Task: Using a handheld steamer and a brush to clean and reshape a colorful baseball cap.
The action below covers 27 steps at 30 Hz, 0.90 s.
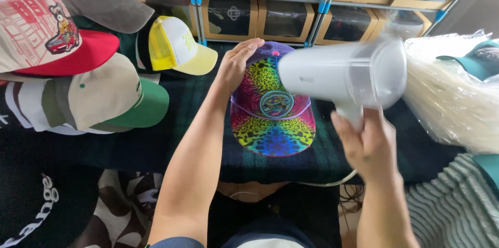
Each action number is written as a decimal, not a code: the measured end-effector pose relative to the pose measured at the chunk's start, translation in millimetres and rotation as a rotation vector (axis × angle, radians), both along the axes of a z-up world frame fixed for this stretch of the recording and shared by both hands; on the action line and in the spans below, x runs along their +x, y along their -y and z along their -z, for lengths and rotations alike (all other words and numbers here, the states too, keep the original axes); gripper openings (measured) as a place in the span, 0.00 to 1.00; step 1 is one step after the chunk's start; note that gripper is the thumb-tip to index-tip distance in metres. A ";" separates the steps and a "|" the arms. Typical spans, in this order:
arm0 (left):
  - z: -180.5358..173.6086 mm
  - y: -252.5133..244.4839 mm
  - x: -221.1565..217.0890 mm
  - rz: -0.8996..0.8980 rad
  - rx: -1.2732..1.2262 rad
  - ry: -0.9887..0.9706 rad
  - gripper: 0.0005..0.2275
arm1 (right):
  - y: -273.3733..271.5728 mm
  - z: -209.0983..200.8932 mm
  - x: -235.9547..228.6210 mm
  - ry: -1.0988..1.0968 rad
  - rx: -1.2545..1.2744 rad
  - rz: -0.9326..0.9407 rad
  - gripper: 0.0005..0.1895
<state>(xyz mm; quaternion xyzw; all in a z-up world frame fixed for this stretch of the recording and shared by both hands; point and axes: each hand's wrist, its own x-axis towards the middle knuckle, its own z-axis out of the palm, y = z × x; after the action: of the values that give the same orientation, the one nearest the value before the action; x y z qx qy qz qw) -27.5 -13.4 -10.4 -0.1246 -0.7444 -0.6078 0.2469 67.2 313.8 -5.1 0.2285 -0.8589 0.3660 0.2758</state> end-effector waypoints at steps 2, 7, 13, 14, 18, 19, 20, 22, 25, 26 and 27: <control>-8.2 -3.4 11.0 -0.003 0.020 0.050 0.19 | 8.7 -44.1 -1.5 0.053 0.059 -0.036 0.26; -15.1 -4.9 11.7 -0.049 0.034 0.197 0.21 | 11.1 -103.1 5.1 0.426 0.118 -0.112 0.24; 6.6 17.6 -7.8 0.019 -0.130 -0.018 0.18 | -35.1 -25.1 22.7 0.398 0.042 0.057 0.27; 10.2 22.4 -8.8 0.000 -0.274 -0.068 0.19 | -44.1 -9.8 25.7 0.419 -0.021 0.095 0.26; -23.2 8.3 26.0 -0.323 -0.151 0.256 0.28 | -42.0 34.5 37.4 0.301 -0.318 0.073 0.31; -22.9 -3.4 48.3 -0.325 -0.150 0.253 0.28 | -30.6 40.3 41.9 0.299 -0.318 0.071 0.31; -21.9 -15.1 69.8 -0.460 -0.108 0.058 0.25 | -19.1 46.7 45.6 0.267 -0.510 0.043 0.25; -17.5 -45.5 119.6 -0.590 -0.071 -0.134 0.23 | 7.3 51.5 52.7 0.242 -0.706 0.016 0.19; 4.9 -98.4 193.3 -0.290 0.036 -0.214 0.15 | 50.6 26.7 69.9 -0.244 -0.357 -0.092 0.30; 17.4 -108.6 205.8 -0.103 0.216 -0.136 0.12 | 70.2 4.1 77.9 -0.266 -0.328 -0.274 0.12; 29.4 -119.9 218.3 0.082 0.397 -0.059 0.13 | 89.2 -19.0 85.7 -0.286 -0.298 -0.458 0.15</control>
<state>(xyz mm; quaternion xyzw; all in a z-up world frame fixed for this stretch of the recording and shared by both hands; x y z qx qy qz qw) 190.7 106.4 -39.7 -0.1214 -0.5967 -0.7482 0.2634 152.9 224.6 13.8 0.4223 -0.6745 0.5046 0.3348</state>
